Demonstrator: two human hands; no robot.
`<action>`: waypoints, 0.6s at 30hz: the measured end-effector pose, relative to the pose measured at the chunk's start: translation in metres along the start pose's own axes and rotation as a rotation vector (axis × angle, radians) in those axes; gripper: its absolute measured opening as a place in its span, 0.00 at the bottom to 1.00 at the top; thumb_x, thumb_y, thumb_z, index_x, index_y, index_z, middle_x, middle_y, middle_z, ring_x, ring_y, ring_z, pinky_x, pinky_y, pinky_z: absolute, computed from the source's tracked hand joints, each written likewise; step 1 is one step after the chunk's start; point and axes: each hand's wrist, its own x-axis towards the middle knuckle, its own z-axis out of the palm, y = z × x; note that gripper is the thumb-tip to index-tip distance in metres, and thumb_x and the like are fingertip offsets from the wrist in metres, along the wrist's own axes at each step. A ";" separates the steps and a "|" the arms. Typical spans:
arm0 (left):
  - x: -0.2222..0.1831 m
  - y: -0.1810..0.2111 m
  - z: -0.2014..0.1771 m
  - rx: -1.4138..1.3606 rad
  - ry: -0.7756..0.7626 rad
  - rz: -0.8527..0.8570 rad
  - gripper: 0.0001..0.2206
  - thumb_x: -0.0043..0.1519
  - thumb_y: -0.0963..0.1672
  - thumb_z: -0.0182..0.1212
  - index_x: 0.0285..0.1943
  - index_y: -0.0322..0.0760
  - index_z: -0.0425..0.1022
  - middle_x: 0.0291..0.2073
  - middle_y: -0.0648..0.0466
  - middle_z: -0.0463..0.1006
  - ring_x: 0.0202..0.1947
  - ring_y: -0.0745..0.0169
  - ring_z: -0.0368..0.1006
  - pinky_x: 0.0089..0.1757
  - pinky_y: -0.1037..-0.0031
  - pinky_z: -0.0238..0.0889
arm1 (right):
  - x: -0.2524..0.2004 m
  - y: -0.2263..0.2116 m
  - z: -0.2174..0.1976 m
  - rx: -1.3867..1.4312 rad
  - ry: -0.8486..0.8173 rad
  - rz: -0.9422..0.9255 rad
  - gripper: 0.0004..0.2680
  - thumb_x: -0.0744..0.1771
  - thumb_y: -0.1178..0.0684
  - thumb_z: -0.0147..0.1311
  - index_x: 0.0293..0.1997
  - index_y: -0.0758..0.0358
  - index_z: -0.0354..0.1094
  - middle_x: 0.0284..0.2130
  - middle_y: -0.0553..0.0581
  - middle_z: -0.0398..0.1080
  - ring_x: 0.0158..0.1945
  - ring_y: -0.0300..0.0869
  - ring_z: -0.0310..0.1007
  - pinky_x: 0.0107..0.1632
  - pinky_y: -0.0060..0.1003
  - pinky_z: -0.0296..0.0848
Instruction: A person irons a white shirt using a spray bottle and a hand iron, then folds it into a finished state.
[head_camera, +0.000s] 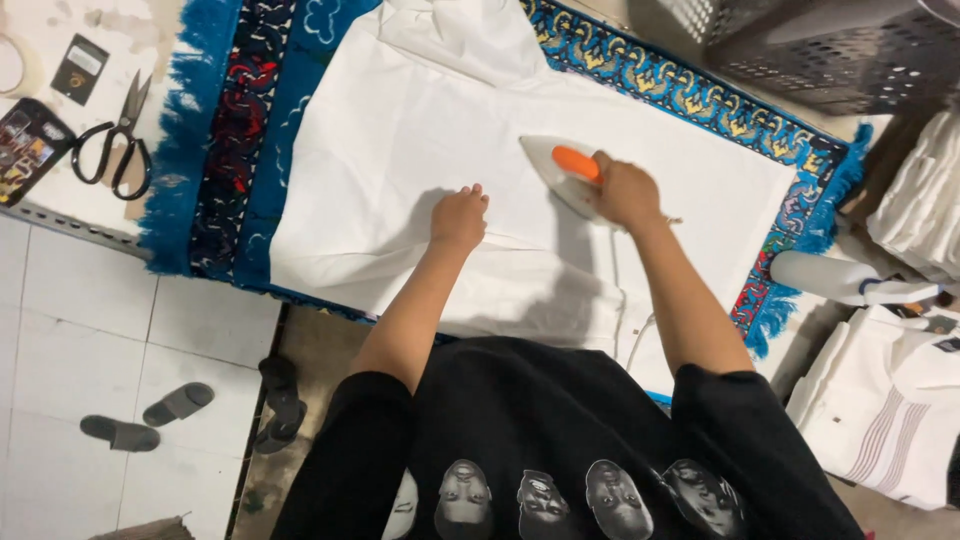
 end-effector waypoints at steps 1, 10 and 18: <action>0.000 0.001 -0.001 0.003 0.001 0.016 0.22 0.66 0.44 0.60 0.71 0.45 0.71 0.72 0.50 0.64 0.73 0.57 0.58 0.66 0.59 0.54 | -0.012 0.006 0.020 0.001 0.007 0.015 0.16 0.65 0.53 0.58 0.59 0.61 0.65 0.43 0.72 0.77 0.50 0.67 0.78 0.53 0.60 0.75; -0.028 0.016 -0.044 0.017 -0.032 -0.036 0.22 0.66 0.46 0.62 0.71 0.44 0.70 0.71 0.49 0.65 0.72 0.55 0.59 0.65 0.59 0.55 | -0.076 0.092 0.087 -0.089 0.334 0.293 0.24 0.67 0.54 0.57 0.71 0.65 0.53 0.40 0.67 0.75 0.39 0.61 0.81 0.44 0.55 0.80; -0.032 0.026 -0.058 0.133 -0.012 -0.060 0.18 0.66 0.50 0.61 0.65 0.48 0.76 0.61 0.50 0.77 0.61 0.51 0.73 0.58 0.59 0.66 | -0.049 0.294 0.106 -0.047 0.573 0.698 0.15 0.70 0.48 0.61 0.55 0.59 0.55 0.34 0.65 0.75 0.40 0.64 0.80 0.40 0.60 0.79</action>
